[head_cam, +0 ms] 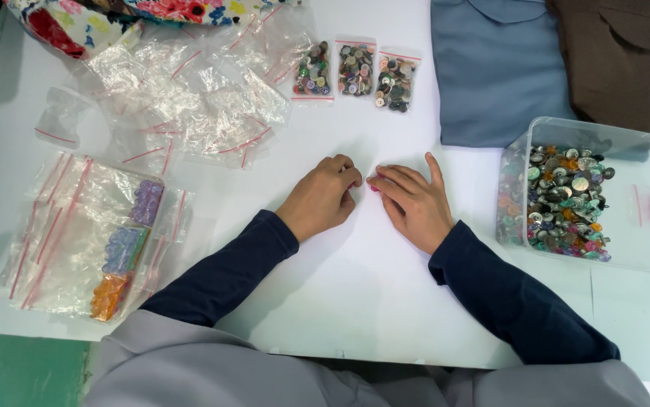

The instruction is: Sorting small colorful buttons from a container and placing them into small resealable plastic bags.

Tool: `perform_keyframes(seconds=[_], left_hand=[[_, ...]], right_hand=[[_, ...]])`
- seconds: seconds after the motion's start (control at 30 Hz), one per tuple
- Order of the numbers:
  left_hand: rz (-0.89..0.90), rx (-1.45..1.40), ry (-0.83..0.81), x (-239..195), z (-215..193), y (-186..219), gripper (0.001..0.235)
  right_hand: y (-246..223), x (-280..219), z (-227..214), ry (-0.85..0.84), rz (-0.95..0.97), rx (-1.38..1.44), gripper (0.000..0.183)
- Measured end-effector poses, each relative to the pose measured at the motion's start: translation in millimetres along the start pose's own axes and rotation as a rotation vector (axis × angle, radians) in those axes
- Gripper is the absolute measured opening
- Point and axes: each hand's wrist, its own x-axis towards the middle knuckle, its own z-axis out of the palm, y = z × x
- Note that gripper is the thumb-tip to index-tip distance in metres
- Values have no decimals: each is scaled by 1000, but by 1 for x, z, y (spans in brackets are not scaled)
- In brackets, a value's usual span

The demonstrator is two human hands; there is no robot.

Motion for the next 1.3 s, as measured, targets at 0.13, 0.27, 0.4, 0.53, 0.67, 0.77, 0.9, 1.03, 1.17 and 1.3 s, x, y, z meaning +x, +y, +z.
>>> perform_keyframes(seconds=[0.13, 0.27, 0.4, 0.53, 0.67, 0.77, 0.9, 1.03, 1.17, 1.3], left_hand=[[19, 12, 7, -1, -7, 6, 26], [-28, -13, 8, -2, -13, 9, 37], [-69, -42, 6, -1, -7, 5, 40], [-66, -62, 2, 0, 2, -2, 36], [-85, -81, -2, 1, 4, -3, 32], [-96, -76, -11, 0, 0, 0, 34], [-82, -36, -15, 4, -5, 5, 42], [-9, -7, 35, 20, -33, 40, 41], [174, -71, 187, 52, -33, 79, 37], [386, -204, 243, 89, -6, 131, 32]], right_hand=[[-3, 2, -4, 33, 20, 24, 25], [-2, 0, -4, 84, 62, 38, 28], [-1, 0, -2, 80, 45, 12, 26], [-2, 1, -1, 75, 48, 15, 23], [-2, 0, 0, 73, 40, 9, 22], [-1, -1, -1, 84, 40, 7, 24], [-7, 1, -21, 163, 50, 75, 27], [-10, -6, -63, 255, 73, 105, 29], [-11, -18, -128, 360, 96, 114, 28], [1, -36, -192, 281, 139, -67, 20]])
